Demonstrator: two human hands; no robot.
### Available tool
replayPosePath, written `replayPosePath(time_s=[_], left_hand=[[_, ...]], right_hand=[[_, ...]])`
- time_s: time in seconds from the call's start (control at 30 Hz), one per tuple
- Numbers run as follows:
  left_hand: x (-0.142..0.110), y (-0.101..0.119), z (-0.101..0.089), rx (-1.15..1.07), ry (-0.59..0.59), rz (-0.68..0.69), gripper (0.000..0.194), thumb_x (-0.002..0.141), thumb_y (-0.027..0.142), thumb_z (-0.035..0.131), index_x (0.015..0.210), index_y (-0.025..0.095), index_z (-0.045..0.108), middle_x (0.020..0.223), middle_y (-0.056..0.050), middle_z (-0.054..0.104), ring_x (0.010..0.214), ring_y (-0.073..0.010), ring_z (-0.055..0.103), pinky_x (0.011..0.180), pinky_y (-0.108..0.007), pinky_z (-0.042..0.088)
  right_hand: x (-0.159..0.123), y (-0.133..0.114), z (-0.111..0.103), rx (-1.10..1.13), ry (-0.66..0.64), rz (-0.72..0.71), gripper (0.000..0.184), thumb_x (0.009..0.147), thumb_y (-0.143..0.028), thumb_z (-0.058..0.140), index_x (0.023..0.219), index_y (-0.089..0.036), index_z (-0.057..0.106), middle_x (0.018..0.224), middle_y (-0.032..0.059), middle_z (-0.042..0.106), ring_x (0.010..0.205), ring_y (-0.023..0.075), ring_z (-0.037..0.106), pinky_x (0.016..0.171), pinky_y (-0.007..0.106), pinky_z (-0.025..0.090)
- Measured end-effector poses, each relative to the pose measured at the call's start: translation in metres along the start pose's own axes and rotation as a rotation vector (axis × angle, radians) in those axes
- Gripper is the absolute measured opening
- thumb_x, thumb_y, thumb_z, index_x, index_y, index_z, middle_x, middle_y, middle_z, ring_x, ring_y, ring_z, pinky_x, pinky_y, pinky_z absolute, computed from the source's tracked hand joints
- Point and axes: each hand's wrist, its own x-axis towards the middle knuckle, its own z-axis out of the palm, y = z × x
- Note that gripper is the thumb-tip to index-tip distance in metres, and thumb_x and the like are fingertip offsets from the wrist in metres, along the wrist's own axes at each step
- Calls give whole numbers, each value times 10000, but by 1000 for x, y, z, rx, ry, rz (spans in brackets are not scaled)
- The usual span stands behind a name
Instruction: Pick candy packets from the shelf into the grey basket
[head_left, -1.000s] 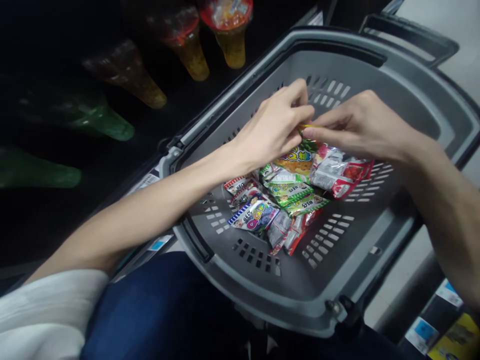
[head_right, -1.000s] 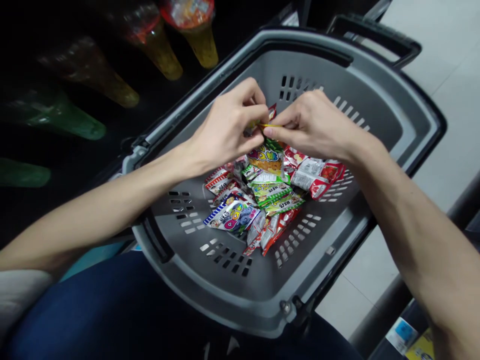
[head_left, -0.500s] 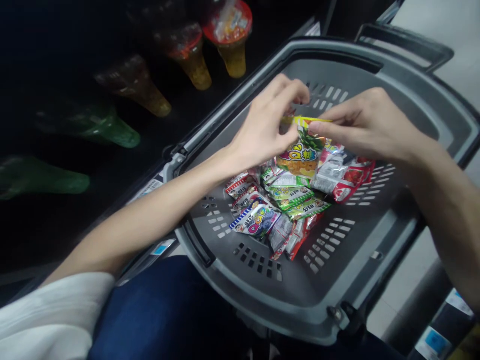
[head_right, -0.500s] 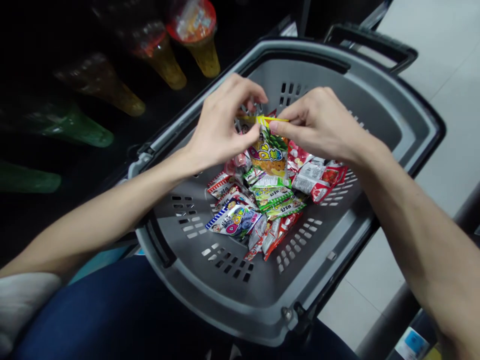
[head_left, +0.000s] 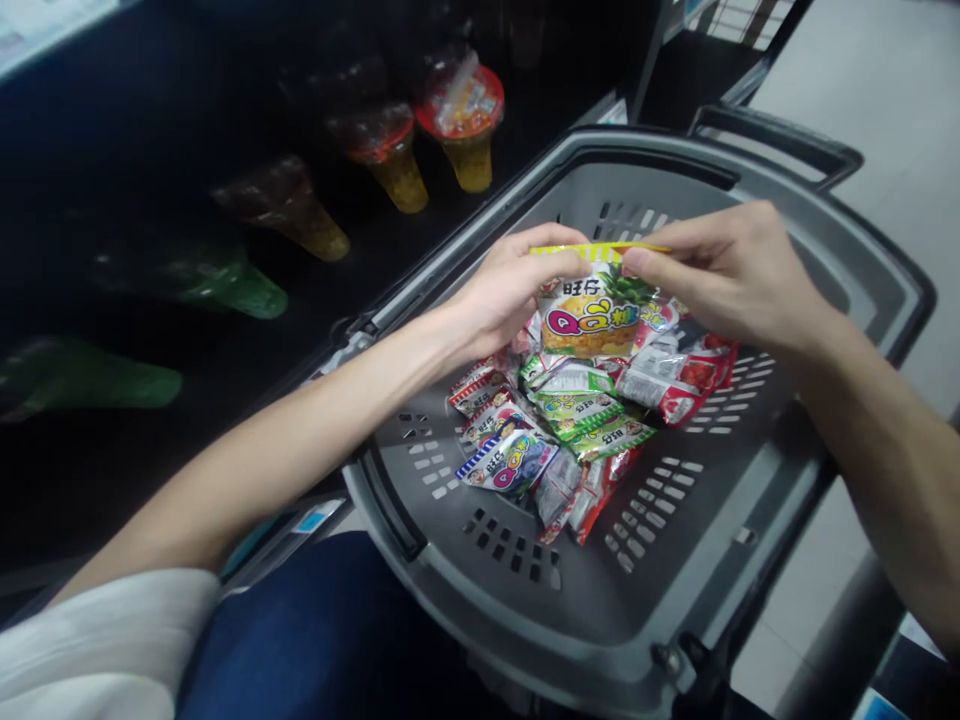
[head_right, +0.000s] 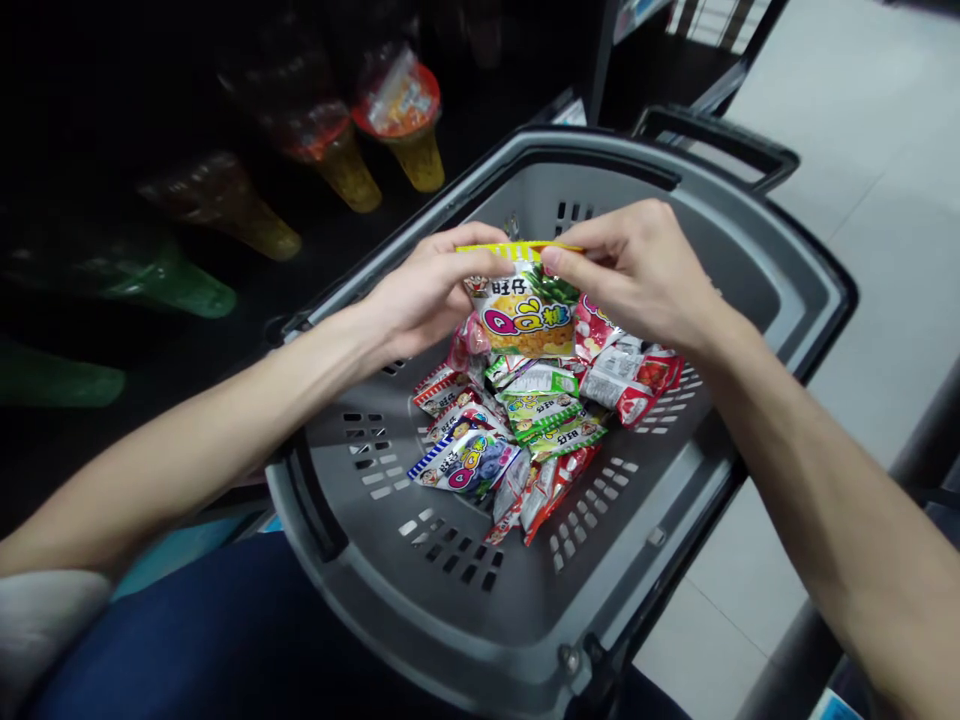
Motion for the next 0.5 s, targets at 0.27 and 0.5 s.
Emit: replayPosePath(time_s=[0.27,0.5], left_hand=[[-3,4,8,-7,74,18,91,815,190,656,896,190,615,835,8,638,812,-127,621,758,-274,530],[-6,4,14,72,158,115,54,795,138,621,801,187,599,785,16,615,758,-111,555,721,-255,472]], right_hand=[[-1,-2,4,-84,7,25,584,916,-741,582,921,-185,761,643,22,526,620,133,422,561,274,304],[-1,-2,5,-118,-13,21,577,929,-722,580,906,-174,763,648,20,530,620,128,415,581,280,311]])
